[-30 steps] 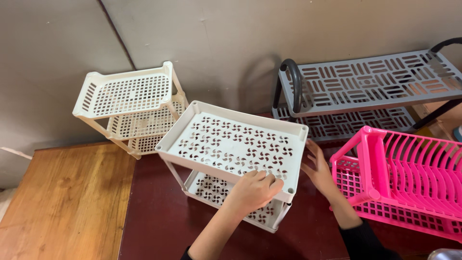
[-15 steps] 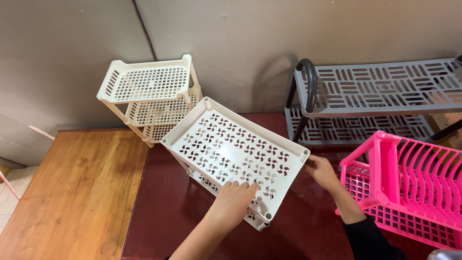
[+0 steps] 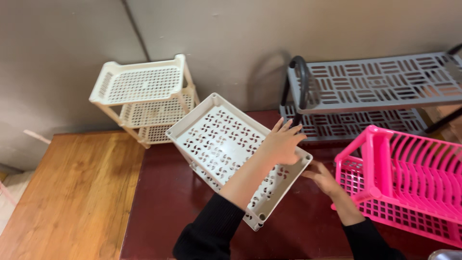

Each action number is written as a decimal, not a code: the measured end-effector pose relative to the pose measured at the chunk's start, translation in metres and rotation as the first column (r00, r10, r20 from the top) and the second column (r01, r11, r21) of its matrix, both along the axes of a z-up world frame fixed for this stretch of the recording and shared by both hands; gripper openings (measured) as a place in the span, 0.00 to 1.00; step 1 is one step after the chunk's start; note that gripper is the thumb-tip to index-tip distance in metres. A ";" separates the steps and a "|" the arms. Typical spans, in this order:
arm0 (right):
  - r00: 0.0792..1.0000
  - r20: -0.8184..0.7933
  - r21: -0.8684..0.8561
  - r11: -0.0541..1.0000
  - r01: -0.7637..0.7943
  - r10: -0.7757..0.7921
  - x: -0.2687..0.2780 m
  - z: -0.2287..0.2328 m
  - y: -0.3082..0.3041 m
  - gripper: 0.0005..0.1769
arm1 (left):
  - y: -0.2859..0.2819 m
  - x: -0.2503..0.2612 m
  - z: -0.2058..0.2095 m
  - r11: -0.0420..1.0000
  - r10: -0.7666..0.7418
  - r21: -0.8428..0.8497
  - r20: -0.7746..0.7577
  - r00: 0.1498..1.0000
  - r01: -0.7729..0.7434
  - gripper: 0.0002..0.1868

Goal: The person disassembles a white plastic three-tier storage rack by removing the vertical support rods and separating the shelves. They then reassemble the rack by inserting the rods back into the shelf corners and stacking the shelves to form the complete unit.

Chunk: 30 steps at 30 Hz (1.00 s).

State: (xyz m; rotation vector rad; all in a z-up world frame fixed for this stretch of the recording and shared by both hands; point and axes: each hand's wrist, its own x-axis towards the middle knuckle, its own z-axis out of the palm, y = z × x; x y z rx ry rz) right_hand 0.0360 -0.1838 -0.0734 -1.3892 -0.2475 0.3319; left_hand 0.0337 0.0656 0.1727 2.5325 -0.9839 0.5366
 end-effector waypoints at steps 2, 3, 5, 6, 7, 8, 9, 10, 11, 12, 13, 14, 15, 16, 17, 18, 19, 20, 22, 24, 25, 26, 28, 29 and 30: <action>0.990 -0.118 0.241 0.969 -0.049 0.080 -0.001 -0.016 -0.007 0.27 | -0.018 0.021 -0.013 0.984 -0.128 -0.163 -0.362 0.923 0.072 0.20; 0.978 -0.166 0.360 0.931 -0.058 0.125 -0.001 -0.024 -0.010 0.28 | -0.028 0.029 -0.019 0.999 -0.029 0.005 -0.408 0.912 0.034 0.28; 0.947 -0.320 0.398 0.905 0.148 -0.014 0.002 -0.039 -0.006 0.26 | -0.037 0.041 -0.027 0.940 0.183 0.339 -0.434 0.882 -0.028 0.45; 0.915 -0.396 0.406 0.879 0.250 -0.077 0.002 -0.045 -0.003 0.26 | -0.040 0.045 -0.029 0.940 0.155 0.341 -0.409 0.899 -0.007 0.47; 0.937 -0.345 0.407 0.892 0.196 -0.049 0.002 -0.049 0.001 0.27 | -0.040 0.047 -0.030 0.939 0.131 0.343 -0.381 0.915 0.008 0.49; 0.956 -0.292 0.405 0.903 0.142 -0.020 0.002 -0.052 0.006 0.29 | -0.041 0.047 -0.029 0.938 0.107 0.345 -0.352 0.930 0.023 0.52; 0.971 -0.239 0.399 0.913 0.082 0.017 0.003 -0.053 0.013 0.31 | -0.039 0.046 -0.027 0.933 0.085 0.355 -0.368 0.926 0.056 0.52; 0.956 -0.289 0.332 0.931 0.152 -0.053 0.002 -0.052 0.022 0.29 | -0.037 0.044 -0.025 0.927 0.063 0.365 -0.383 0.921 0.088 0.51; 0.935 -0.333 0.259 0.942 0.215 -0.122 0.001 -0.050 0.030 0.27 | -0.035 0.042 -0.022 0.921 0.046 0.373 -0.399 0.916 0.116 0.51; 0.908 -0.371 0.183 0.944 0.275 -0.193 0.000 -0.047 0.035 0.27 | -0.033 0.039 -0.019 0.903 0.032 0.398 -0.436 0.899 0.161 0.49; 0.931 -0.324 0.206 0.947 0.246 -0.171 -0.003 -0.042 0.037 0.25 | -0.031 0.036 -0.017 0.884 0.025 0.421 -0.475 0.880 0.202 0.47; 0.950 -0.274 0.228 0.950 0.215 -0.150 -0.007 -0.037 0.039 0.24 | -0.029 0.034 -0.013 0.864 0.020 0.441 -0.512 0.859 0.244 0.45; 0.966 -0.225 0.249 0.951 0.181 -0.125 -0.009 -0.032 0.042 0.24 | -0.026 0.033 -0.010 0.874 0.002 0.412 -0.535 0.845 0.258 0.42; 0.982 -0.152 0.262 0.954 0.147 -0.110 -0.011 -0.027 0.044 0.24 | -0.023 0.033 -0.006 0.884 -0.015 0.381 -0.556 0.831 0.271 0.40; 0.993 -0.078 0.272 0.956 0.112 -0.094 -0.012 -0.022 0.046 0.26 | -0.019 0.034 -0.003 0.893 -0.033 0.350 -0.576 0.816 0.283 0.37; 0.997 -0.003 0.281 0.957 0.076 -0.078 -0.010 -0.018 0.049 0.28 | -0.015 0.036 0.001 0.887 -0.024 0.364 -0.578 0.816 0.284 0.38; 0.994 0.045 0.277 0.957 0.080 -0.096 -0.005 -0.016 0.051 0.26 | -0.011 0.039 0.004 0.881 -0.019 0.376 -0.580 0.814 0.288 0.38; 0.989 0.092 0.274 0.958 0.085 -0.114 0.000 -0.014 0.053 0.25 | -0.007 0.042 0.006 0.874 -0.013 0.388 -0.583 0.813 0.292 0.39; 0.989 0.104 0.338 0.939 0.068 -0.109 0.010 -0.011 0.055 0.26 | 0.001 0.048 0.007 0.892 -0.001 0.363 -0.595 0.804 0.270 0.37; 0.998 0.043 0.468 0.883 0.027 -0.053 0.020 -0.003 0.058 0.36 | 0.008 0.052 0.005 0.904 -0.007 0.347 -0.570 0.822 0.248 0.36; 0.998 0.042 0.415 0.909 0.025 -0.047 0.023 0.003 0.061 0.36 | 0.011 0.053 0.003 0.909 -0.020 0.341 -0.537 0.843 0.239 0.35; 0.998 0.042 0.361 0.932 0.024 -0.042 0.025 0.011 0.060 0.35 | 0.014 0.053 0.001 0.914 -0.033 0.335 -0.503 0.863 0.230 0.35; 0.996 0.071 0.228 0.973 0.032 -0.049 0.026 0.029 0.060 0.31 | 0.015 0.056 -0.004 0.909 -0.056 0.350 -0.438 0.897 0.228 0.29; 0.996 0.064 0.180 0.982 0.050 -0.062 0.025 0.035 0.061 0.27 | 0.016 0.057 -0.007 0.906 -0.071 0.357 -0.405 0.911 0.229 0.27; 0.992 0.088 0.138 0.988 0.076 -0.089 0.024 0.039 0.064 0.24 | 0.019 0.060 -0.009 0.904 -0.071 0.364 -0.388 0.919 0.224 0.27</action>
